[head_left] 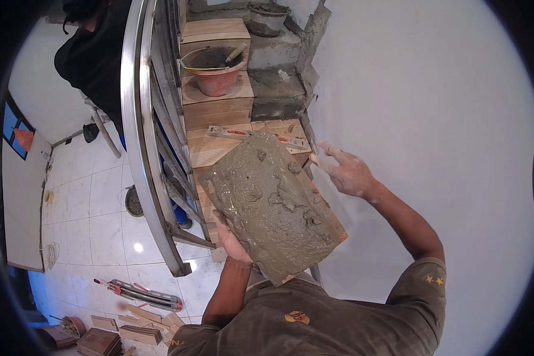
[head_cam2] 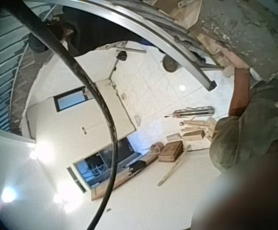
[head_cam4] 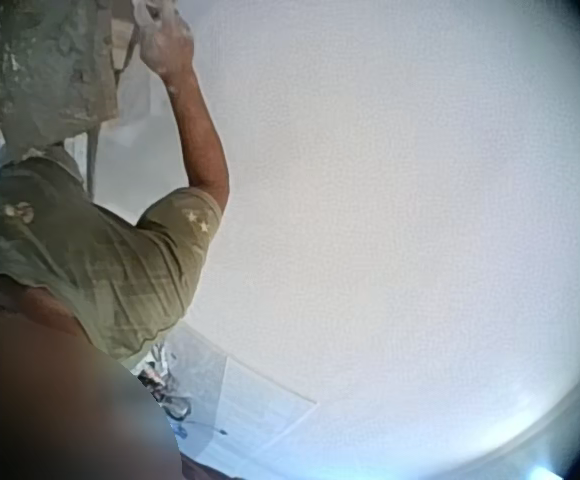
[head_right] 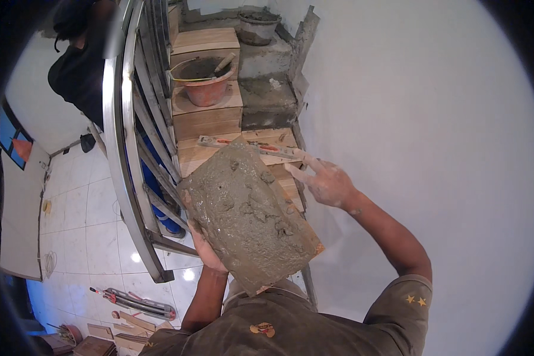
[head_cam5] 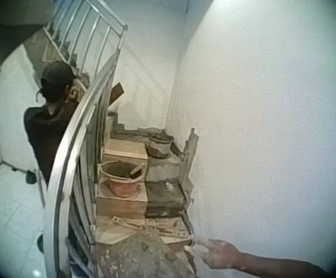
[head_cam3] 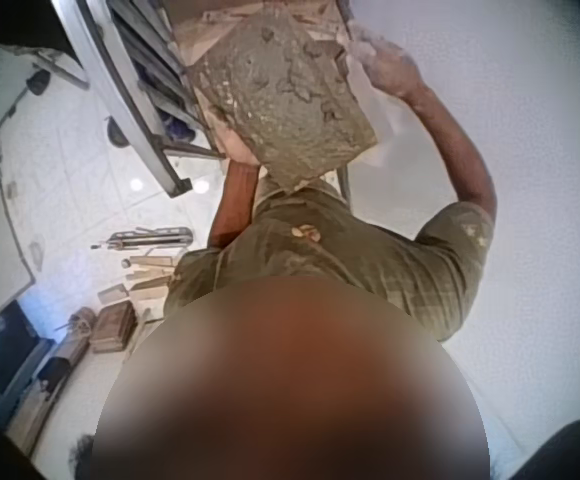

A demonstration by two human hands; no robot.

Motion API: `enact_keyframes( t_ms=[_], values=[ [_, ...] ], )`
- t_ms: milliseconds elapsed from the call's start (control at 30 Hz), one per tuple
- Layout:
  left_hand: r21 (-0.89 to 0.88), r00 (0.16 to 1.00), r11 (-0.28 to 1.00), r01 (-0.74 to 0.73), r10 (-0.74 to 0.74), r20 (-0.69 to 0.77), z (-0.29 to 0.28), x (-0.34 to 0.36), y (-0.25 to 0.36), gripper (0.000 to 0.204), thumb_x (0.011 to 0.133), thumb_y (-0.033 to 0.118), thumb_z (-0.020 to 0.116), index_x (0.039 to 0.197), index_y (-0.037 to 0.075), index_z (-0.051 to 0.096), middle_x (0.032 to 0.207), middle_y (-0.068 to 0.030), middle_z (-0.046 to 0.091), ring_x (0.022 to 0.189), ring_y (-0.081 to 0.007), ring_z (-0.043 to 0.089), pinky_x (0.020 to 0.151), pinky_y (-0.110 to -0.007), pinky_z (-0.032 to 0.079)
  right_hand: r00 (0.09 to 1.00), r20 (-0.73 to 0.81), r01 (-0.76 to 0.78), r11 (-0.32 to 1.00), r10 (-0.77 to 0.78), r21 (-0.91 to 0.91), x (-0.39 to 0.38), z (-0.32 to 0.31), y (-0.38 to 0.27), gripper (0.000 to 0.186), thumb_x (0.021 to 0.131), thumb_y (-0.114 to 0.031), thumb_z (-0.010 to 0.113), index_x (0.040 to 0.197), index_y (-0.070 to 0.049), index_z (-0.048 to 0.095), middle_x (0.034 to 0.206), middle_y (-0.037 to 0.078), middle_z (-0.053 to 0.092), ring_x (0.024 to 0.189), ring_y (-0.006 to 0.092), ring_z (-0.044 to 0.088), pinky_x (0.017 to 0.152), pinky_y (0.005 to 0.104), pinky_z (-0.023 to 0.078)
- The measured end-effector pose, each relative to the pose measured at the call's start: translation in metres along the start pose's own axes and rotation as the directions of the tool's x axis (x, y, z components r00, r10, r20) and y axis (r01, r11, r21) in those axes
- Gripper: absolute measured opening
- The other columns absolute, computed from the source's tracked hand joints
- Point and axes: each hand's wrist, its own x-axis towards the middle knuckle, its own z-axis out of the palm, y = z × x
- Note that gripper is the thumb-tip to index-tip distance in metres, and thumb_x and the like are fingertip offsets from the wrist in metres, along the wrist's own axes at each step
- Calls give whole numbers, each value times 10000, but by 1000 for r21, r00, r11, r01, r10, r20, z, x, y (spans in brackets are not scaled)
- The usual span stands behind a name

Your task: Cutting and installing tiles on a staircase using mortar and an angle grinder.

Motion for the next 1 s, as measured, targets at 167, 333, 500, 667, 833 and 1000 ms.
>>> enact_keyframes(
  t_ms=[167,333,500,667,833,1000],
  values=[
    [-16,997,999,40,-39,69,6,3,-1,718,1046,614,408,1563,115,392,1568,-107,457,1381,-327,483,1152,-512,400,995,-93,7,916,33,402,16,13,-25,660,934,-77,594,1557,-174,397,1570,131,416,1277,351,575,939,421,569],
    [101,999,995,-9,12,-30,-4,5,-5,774,1022,673,394,1567,123,384,1565,-124,452,1384,-345,474,1144,-535,403,998,-29,-37,899,55,436,-1,39,-25,587,966,-162,620,1526,-176,446,1566,127,421,1312,359,551,927,448,573],
    [-103,993,988,118,-117,13,-16,0,-13,842,990,735,381,1577,132,359,1558,-135,446,1380,-372,465,1139,-579,390,901,175,-389,561,397,730,-64,102,-21,526,948,-284,685,1434,-124,564,1492,160,509,1309,373,549,1012,421,512],
    [-97,994,989,110,-111,0,-14,1,-35,848,990,734,386,1576,122,345,1550,-149,446,1373,-372,474,1125,-579,406,817,2,-83,113,577,990,-147,184,-82,420,930,-140,691,1335,-53,626,1296,91,679,1195,225,613,967,360,498],
    [-33,987,991,132,-134,-85,-16,49,-76,888,977,762,373,1579,112,307,1538,-140,447,1383,-352,470,1122,-558,419,710,423,-553,74,563,830,-194,211,-117,241,896,-66,703,1132,-13,719,1058,78,741,1042,167,666,927,327,513],
    [0,978,987,161,-159,-134,-22,80,-109,885,977,764,372,1578,118,306,1520,-143,468,1367,-342,493,1103,-547,443,743,498,-298,-445,447,844,-184,198,-118,228,885,-43,719,1111,-14,706,1065,40,723,993,136,670,909,313,510]
  ],
)
